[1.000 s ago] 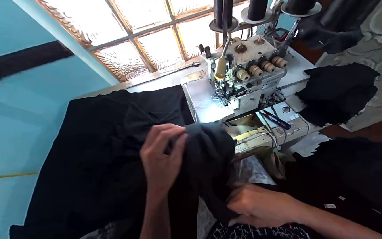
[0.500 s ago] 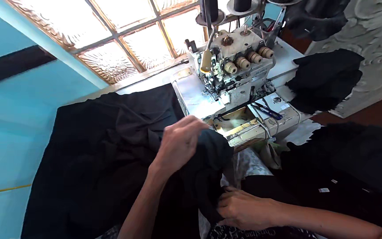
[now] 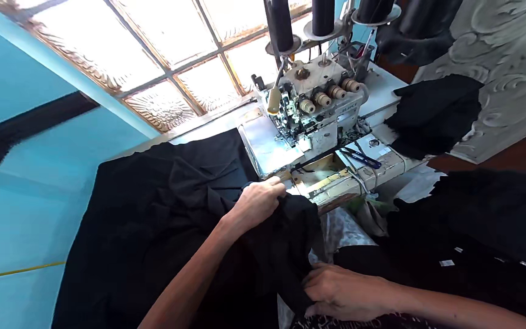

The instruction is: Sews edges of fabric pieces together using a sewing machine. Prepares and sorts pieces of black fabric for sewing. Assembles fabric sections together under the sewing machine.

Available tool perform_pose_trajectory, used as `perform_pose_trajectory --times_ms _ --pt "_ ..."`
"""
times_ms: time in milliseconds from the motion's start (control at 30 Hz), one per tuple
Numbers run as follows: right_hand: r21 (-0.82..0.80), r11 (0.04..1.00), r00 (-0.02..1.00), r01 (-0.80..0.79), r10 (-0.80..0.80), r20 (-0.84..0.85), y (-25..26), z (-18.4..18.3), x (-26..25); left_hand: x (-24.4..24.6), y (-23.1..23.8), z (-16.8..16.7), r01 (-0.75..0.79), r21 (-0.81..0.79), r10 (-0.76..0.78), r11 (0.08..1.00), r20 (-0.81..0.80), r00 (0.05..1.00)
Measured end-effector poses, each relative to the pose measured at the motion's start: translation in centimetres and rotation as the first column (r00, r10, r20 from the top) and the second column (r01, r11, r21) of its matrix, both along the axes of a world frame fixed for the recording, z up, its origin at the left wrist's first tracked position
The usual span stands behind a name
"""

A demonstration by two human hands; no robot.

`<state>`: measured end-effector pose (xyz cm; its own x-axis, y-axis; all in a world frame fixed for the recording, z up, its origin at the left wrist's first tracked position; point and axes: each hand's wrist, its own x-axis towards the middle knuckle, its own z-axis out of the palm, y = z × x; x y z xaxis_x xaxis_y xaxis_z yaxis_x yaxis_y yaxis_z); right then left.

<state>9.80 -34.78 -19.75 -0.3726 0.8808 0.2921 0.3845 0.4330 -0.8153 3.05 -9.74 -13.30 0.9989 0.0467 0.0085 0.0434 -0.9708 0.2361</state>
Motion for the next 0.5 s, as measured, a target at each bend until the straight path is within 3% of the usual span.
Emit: perform_pose_trajectory --times_ms 133,233,300,367,400,467,500 --pt "-0.071 0.988 0.950 -0.135 0.109 -0.293 0.2 3.8 1.3 -2.7 2.5 3.8 -0.186 -0.086 0.204 0.979 0.308 0.929" --pt "-0.022 0.979 0.833 -0.205 0.162 -0.530 0.2 7.6 3.0 -5.7 5.1 8.8 -0.357 -0.156 0.386 0.921 0.495 0.779" --pt "-0.014 0.992 0.844 -0.123 0.097 -0.527 0.4 10.8 5.0 -8.3 5.6 12.9 -0.448 -0.241 0.501 0.861 0.553 0.665" --pt "0.111 0.987 0.952 0.113 -0.076 -0.296 0.8 14.9 7.4 -11.4 6.7 16.7 -0.367 -0.313 0.482 0.876 0.615 0.624" --pt "0.287 0.921 0.965 0.262 -0.250 -0.078 1.0 17.4 8.4 -13.1 7.5 18.6 -0.286 -0.331 0.437 0.899 0.645 0.628" --pt "0.567 0.716 0.730 0.407 -0.628 0.269 1.0 23.2 9.0 -16.3 8.4 22.5 -0.240 -0.326 0.403 0.915 0.682 0.610" --pt "0.528 0.659 0.557 0.537 -0.746 0.365 0.3 26.7 7.5 -17.4 8.3 24.3 -0.273 -0.350 0.444 0.896 0.714 0.542"
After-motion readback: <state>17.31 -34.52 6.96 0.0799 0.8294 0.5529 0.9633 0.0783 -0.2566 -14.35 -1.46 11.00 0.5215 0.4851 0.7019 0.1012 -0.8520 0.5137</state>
